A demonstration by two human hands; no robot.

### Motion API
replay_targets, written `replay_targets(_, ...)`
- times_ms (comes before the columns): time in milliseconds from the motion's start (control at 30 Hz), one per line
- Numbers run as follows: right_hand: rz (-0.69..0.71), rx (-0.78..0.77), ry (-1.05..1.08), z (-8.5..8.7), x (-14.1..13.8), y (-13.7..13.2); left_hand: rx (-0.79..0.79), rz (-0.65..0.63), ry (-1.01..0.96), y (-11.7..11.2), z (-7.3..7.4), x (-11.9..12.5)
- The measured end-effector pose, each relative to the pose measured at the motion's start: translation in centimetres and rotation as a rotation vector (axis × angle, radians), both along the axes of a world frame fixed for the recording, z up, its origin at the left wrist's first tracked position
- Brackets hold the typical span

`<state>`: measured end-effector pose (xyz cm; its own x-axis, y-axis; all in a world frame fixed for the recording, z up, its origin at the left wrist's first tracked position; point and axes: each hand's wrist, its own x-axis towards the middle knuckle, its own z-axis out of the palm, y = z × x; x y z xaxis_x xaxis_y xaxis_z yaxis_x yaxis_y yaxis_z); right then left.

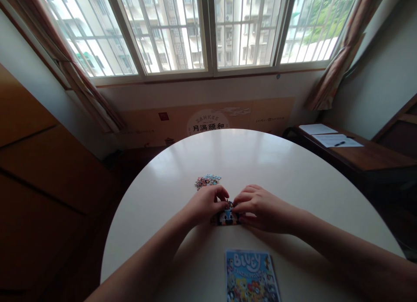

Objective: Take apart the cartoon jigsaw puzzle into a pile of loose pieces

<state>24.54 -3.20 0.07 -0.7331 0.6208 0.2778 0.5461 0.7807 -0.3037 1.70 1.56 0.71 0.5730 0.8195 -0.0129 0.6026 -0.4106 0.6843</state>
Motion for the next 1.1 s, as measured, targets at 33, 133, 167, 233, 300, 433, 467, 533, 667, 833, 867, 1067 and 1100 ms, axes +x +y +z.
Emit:
replay_targets(33,0.000,-0.004,0.000,0.01,0.01,-0.02,0.002,0.006,-0.011,0.02,-0.01,0.01)
replay_targets(133,0.001,-0.017,0.000,0.04,0.02,-0.07,-0.008,0.030,-0.030,0.09,-0.06,0.07)
replay_targets(167,0.002,-0.018,0.002,0.04,0.01,-0.08,-0.014,0.036,-0.035,0.11,-0.08,0.09)
replay_targets(233,0.005,-0.017,0.007,0.01,-0.01,-0.09,-0.025,0.045,-0.047,0.13,-0.12,0.13)
replay_targets(300,0.006,-0.016,0.012,-0.04,-0.03,-0.08,-0.034,0.049,-0.065,0.16,-0.18,0.15)
replay_targets(433,0.002,-0.019,0.008,-0.04,-0.01,-0.09,-0.044,0.058,-0.088,0.27,-0.33,0.16)
replay_targets(467,0.000,-0.019,0.007,-0.02,0.00,-0.09,-0.042,0.059,-0.086,0.29,-0.35,0.15)
replay_targets(533,-0.002,-0.017,0.007,0.00,0.01,-0.09,-0.040,0.049,-0.075,0.30,-0.35,0.16)
replay_targets(667,0.001,-0.019,0.011,0.01,0.01,-0.08,-0.040,0.014,-0.058,0.13,-0.18,0.19)
replay_targets(833,0.003,-0.018,0.013,0.06,0.03,-0.10,-0.022,-0.002,-0.051,-0.12,0.07,0.22)
replay_targets(867,0.005,-0.020,0.013,0.08,0.03,-0.11,-0.019,-0.012,-0.049,-0.15,0.12,0.22)
replay_targets(1067,0.008,-0.018,0.022,0.13,-0.01,-0.13,0.026,-0.047,-0.020,-0.24,0.40,0.23)
replay_targets(1100,0.008,-0.017,0.022,0.13,-0.01,-0.13,0.029,-0.049,-0.025,-0.24,0.40,0.25)
